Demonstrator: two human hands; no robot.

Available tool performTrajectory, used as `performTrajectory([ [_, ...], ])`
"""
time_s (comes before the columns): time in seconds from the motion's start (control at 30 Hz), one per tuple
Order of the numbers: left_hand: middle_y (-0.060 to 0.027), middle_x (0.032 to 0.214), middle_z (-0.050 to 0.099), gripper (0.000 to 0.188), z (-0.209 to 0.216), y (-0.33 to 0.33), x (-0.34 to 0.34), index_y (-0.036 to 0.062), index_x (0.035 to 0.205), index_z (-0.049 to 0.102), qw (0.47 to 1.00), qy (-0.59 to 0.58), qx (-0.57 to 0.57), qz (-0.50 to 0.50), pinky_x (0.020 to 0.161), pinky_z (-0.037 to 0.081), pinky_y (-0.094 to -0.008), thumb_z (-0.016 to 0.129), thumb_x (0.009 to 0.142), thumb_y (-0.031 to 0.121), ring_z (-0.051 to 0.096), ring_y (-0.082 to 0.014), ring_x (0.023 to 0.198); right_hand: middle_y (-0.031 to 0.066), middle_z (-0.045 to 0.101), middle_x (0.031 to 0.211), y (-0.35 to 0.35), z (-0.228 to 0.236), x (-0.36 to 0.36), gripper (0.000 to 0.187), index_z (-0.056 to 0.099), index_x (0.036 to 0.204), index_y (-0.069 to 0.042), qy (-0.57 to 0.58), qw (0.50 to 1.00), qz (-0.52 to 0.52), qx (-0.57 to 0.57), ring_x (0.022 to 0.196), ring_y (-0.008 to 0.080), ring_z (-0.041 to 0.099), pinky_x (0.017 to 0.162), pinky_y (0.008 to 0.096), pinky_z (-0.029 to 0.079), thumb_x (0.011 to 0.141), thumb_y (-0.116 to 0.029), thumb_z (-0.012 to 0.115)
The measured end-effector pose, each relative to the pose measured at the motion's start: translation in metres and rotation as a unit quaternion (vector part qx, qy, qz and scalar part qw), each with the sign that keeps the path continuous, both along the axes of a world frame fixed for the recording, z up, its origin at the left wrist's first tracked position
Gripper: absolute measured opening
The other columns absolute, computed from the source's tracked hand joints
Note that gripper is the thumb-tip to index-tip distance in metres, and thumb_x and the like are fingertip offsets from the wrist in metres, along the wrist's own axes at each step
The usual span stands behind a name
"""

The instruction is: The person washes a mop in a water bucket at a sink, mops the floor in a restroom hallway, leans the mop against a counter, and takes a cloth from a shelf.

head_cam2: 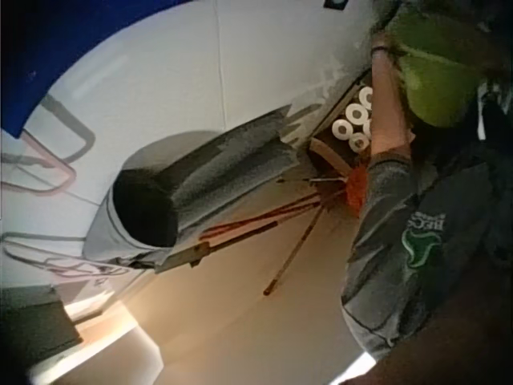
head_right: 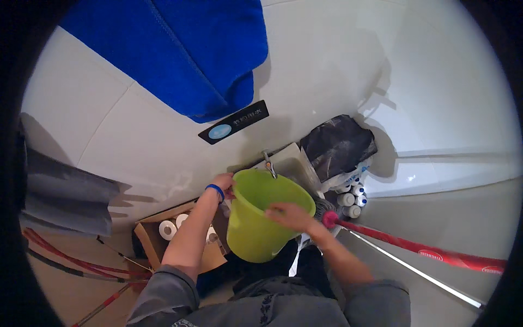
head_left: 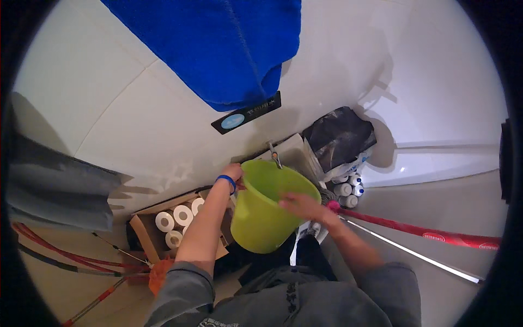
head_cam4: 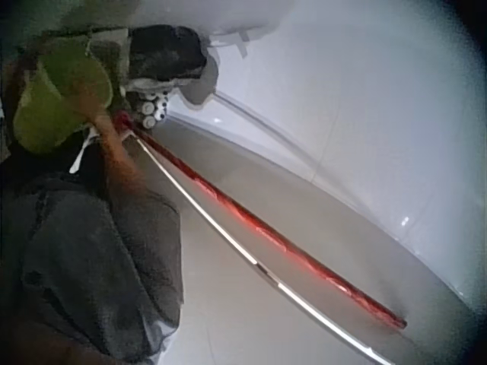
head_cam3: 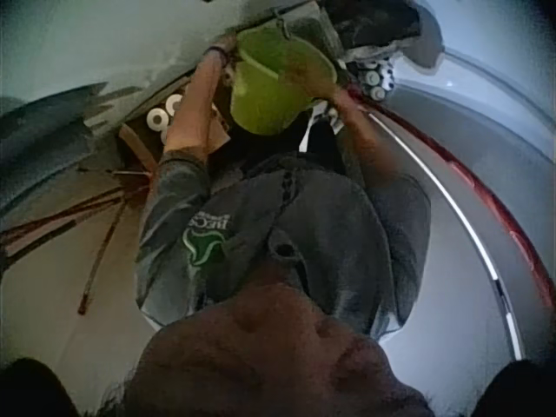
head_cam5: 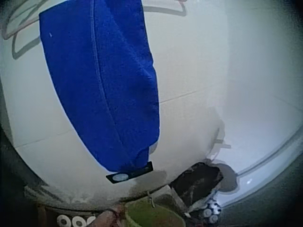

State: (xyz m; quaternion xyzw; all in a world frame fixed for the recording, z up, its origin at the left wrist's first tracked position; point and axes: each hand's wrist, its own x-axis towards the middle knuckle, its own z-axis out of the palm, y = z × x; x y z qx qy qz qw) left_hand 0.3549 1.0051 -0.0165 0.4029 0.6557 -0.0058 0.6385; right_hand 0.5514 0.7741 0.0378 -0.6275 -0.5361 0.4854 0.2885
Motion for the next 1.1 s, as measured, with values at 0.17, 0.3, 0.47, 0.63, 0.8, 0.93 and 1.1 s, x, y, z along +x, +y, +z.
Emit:
performTrajectory([
  [0.17, -0.01, 0.088, 0.059, 0.065, 0.04, -0.023, 0.022, 0.0156, 0.14, 0.037, 1.0, 0.014, 0.015, -0.019, 0.054, 0.057, -0.0452, 0.057, 0.08, 0.001, 0.06, -0.0234, 0.056, 0.0169, 0.064, 0.083, -0.054, -0.002, -0.045, 0.04, 0.063, 0.094, -0.005, -0.126, 0.983, -0.112, 0.069, 0.083, 0.035, 0.062, 0.074, 0.0432, 0.046, 0.083, -0.044, 0.063],
  [0.3, -0.0138, 0.096, 0.058, 0.069, 0.064, -0.037, 0.04, 0.0105, 0.142, 0.034, 0.996, 0.02, 0.085, -0.025, 0.05, 0.055, -0.044, 0.056, 0.077, 0.0, 0.058, -0.0238, 0.055, 0.0109, 0.061, 0.075, -0.064, -0.01, -0.055, 0.035, 0.062, 0.087, -0.002, 0.025, 0.982, -0.187, -0.005, 0.071, 0.0213, 0.058, 0.065, 0.0357, 0.044, 0.085, -0.037, 0.064],
  [0.47, -0.0144, 0.089, 0.058, 0.078, 0.041, -0.044, 0.042, 0.0054, 0.142, 0.029, 0.995, 0.006, 0.1, 0.004, 0.051, 0.056, -0.0401, 0.064, 0.073, -0.004, 0.058, -0.0214, 0.056, 0.0004, 0.06, 0.079, -0.08, -0.027, -0.076, 0.032, 0.064, 0.096, 0.0, 0.282, 0.92, -0.269, -0.046, 0.073, 0.0077, 0.052, 0.066, 0.0271, 0.043, 0.092, -0.031, 0.058],
  [0.63, -0.0142, 0.084, 0.058, 0.083, 0.02, -0.055, 0.031, 0.0037, 0.142, 0.026, 0.996, 0.028, 0.082, -0.018, 0.051, 0.057, -0.0372, 0.068, 0.071, -0.007, 0.058, -0.0194, 0.056, -0.0022, 0.06, 0.082, -0.089, -0.052, -0.099, 0.035, 0.063, 0.103, -0.001, 0.395, 0.873, -0.265, -0.113, 0.073, 0.0062, 0.05, 0.065, 0.0237, 0.041, 0.094, -0.034, 0.054],
  [0.8, -0.0165, 0.089, 0.058, 0.083, 0.021, -0.054, 0.04, 0.0023, 0.141, 0.026, 0.995, 0.027, 0.082, -0.049, 0.05, 0.056, -0.0356, 0.068, 0.07, -0.009, 0.061, -0.0215, 0.061, 0.0006, 0.062, 0.094, -0.094, -0.061, -0.102, 0.037, 0.06, 0.11, 0.0, 0.464, 0.835, -0.278, -0.097, 0.083, 0.008, 0.054, 0.076, 0.0248, 0.043, 0.096, -0.033, 0.052],
  [0.93, -0.018, 0.09, 0.06, 0.078, 0.048, -0.059, 0.062, 0.0011, 0.139, 0.028, 0.989, 0.035, 0.122, -0.079, 0.054, 0.057, -0.0346, 0.068, 0.073, -0.009, 0.063, -0.0226, 0.065, 0.0042, 0.062, 0.105, -0.092, -0.055, -0.096, 0.04, 0.058, 0.114, 0.002, 0.537, 0.784, -0.289, -0.112, 0.093, 0.0109, 0.057, 0.085, 0.0262, 0.044, 0.096, -0.033, 0.052],
  [1.1, -0.017, 0.089, 0.06, 0.077, 0.07, -0.067, 0.077, -0.001, 0.137, 0.028, 0.985, 0.007, 0.146, -0.095, 0.056, 0.057, -0.0347, 0.068, 0.072, -0.009, 0.064, -0.0226, 0.068, 0.0025, 0.063, 0.102, -0.092, -0.049, -0.09, 0.039, 0.059, 0.112, 0.002, 0.508, 0.8, -0.306, -0.087, 0.092, 0.0107, 0.057, 0.084, 0.0262, 0.044, 0.095, -0.033, 0.052],
])
